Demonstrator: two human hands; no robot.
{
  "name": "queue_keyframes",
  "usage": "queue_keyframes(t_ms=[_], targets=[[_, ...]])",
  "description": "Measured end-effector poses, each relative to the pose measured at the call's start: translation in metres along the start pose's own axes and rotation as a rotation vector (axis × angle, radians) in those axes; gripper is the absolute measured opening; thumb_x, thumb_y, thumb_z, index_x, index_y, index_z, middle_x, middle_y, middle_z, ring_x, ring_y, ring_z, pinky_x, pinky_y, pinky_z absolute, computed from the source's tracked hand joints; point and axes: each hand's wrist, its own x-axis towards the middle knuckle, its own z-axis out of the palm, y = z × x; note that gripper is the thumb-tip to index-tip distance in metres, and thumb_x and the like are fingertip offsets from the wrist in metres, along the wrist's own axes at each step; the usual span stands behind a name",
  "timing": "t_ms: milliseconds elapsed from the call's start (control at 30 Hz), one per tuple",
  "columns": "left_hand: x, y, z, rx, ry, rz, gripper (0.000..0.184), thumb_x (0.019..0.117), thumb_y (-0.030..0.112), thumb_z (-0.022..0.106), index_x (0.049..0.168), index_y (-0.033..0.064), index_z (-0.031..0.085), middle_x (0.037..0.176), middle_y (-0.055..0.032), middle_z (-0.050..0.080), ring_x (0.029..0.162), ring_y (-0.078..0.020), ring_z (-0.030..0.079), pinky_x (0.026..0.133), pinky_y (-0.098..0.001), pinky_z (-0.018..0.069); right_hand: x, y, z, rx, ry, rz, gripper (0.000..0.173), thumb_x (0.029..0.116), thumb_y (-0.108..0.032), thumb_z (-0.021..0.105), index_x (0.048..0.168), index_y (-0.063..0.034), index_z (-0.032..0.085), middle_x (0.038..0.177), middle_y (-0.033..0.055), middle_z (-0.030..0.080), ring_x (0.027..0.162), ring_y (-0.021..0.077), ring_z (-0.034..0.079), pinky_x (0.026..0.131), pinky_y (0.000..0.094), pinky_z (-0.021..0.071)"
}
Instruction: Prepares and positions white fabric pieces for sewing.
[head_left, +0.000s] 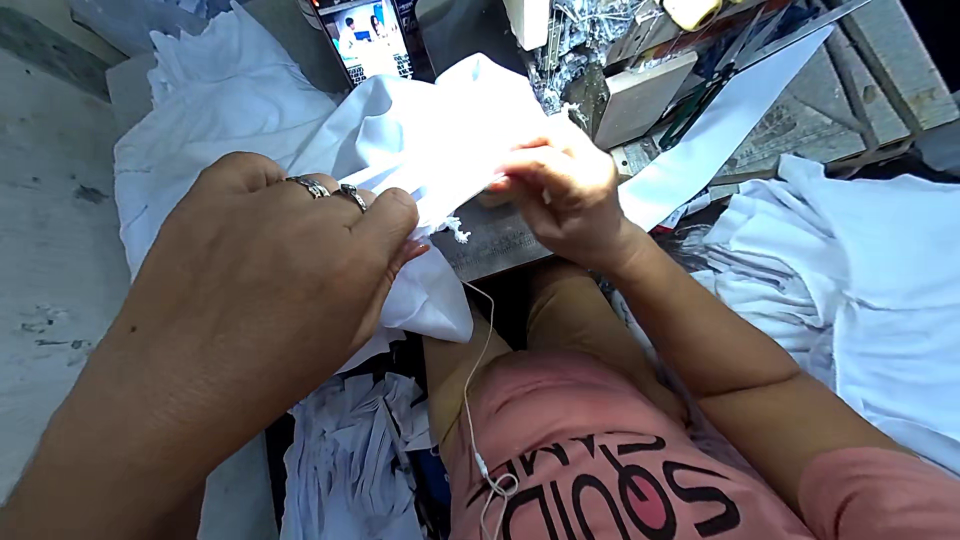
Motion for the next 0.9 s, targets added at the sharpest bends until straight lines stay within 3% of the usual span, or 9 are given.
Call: queue_keyframes(t_ms=[67,167,333,533,900], targets=[[0.001,0.000,0.000,0.001,0.001,0.001,0.036,0.1089,0.026,0.041,0.101,-0.0003,0.064,0.064,-0.0149,0.054,0.060,-0.0360,0.056,0.069,-0.0570,0.0410,0.011,-0.020,0.009,0.082,-0.027,-0.062,0.016,0.0979,-0.007,0.064,0.095,0.0041,0.075,0.091,0.0171,0.072,0.082,0.0169,0.069,0.071,0.0263,0.0551],[0.000,-0.002,-0.002,-0.001,-0.008,0.002,0.036,0.1083,0.026,0.041,0.101,-0.0009,0.065,0.066,-0.0156,0.057,0.061,-0.0366,0.058,0.068,-0.0578,0.0415,0.022,-0.039,0.017,0.188,-0.053,-0.124,0.017,0.0959,-0.002,0.059,0.097,0.0052,0.074,0.089,0.0168,0.070,0.081,0.0173,0.067,0.067,0.0254,0.0516],[-0.002,-0.004,-0.001,0.006,-0.014,0.005,0.039,0.1089,0.028,0.039,0.100,-0.0004,0.063,0.065,-0.0151,0.056,0.062,-0.0371,0.058,0.070,-0.0579,0.0410,0.012,-0.020,0.009,0.132,-0.047,-0.099,0.017,0.0995,-0.008,0.063,0.096,0.0057,0.074,0.092,0.0178,0.071,0.084,0.0163,0.069,0.073,0.0246,0.0544],[-0.001,-0.006,0.001,-0.020,-0.005,0.012,0.039,0.1090,0.029,0.040,0.098,-0.0001,0.063,0.066,-0.0152,0.056,0.062,-0.0361,0.058,0.072,-0.0583,0.0413,-0.005,0.008,-0.005,-0.012,-0.001,0.041,0.019,0.0989,-0.011,0.065,0.097,0.0049,0.076,0.093,0.0178,0.067,0.084,0.0140,0.063,0.074,0.0206,0.0496],[-0.004,-0.006,0.000,-0.025,-0.012,0.004,0.039,0.1090,0.029,0.038,0.098,0.0007,0.063,0.063,-0.0134,0.054,0.061,-0.0356,0.058,0.080,-0.0628,0.0410,0.013,-0.025,0.015,0.153,-0.035,-0.100,0.016,0.0989,-0.006,0.063,0.096,0.0060,0.074,0.090,0.0176,0.070,0.085,0.0166,0.068,0.073,0.0238,0.0536]])
